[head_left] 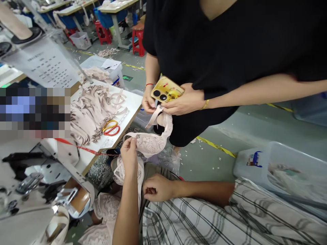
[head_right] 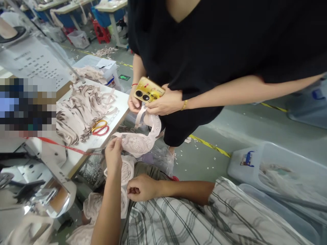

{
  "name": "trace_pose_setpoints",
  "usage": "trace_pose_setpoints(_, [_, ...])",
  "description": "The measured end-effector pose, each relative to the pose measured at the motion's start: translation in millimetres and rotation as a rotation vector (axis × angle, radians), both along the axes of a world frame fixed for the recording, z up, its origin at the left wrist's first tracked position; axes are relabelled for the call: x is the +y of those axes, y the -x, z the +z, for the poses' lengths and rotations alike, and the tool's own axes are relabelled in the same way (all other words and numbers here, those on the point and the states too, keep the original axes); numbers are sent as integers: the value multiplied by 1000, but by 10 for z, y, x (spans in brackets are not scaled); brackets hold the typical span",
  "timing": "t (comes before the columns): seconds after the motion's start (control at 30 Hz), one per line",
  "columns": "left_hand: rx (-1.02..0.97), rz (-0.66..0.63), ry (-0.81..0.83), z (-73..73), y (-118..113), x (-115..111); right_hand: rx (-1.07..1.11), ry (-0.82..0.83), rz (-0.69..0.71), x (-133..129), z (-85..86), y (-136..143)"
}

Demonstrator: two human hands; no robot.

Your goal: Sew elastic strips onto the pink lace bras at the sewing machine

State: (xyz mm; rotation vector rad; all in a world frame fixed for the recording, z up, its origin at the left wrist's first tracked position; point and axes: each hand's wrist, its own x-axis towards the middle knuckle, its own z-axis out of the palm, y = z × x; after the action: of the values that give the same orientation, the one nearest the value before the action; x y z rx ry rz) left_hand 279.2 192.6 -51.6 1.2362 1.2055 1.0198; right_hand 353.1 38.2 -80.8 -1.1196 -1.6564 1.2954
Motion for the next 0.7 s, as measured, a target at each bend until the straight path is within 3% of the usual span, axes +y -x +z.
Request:
trace_pose_setpoints(0.13, [172, -24, -26, -278, 139, 32, -70, 25, 43, -71, -125, 88])
trace_pose_setpoints(0.23, [308, -30, -21, -513, 473, -149, -172, 97, 106, -81, -272, 97])
trace_pose_setpoints(0.33, [460, 33, 23, -676, 1115, -594, -322, 183, 174, -26, -440, 69])
trace_pose_setpoints(0.4, [596, 162, 74, -742, 1656, -1005, -371, 200, 222, 46, -557, 106])
trace_pose_setpoints(0.53, [898, 448, 212, -905, 2548, -1828, -398, 150, 335, 246, -730, 513])
trace_pose_setpoints(0.6, [983, 462, 281, -1023, 2745, -2101, -398, 73, 393, 381, -766, 842])
trace_pose_setpoints(0.7, [1057, 409, 311, -1183, 2762, -2241, -435, -57, 365, 661, -803, 1262])
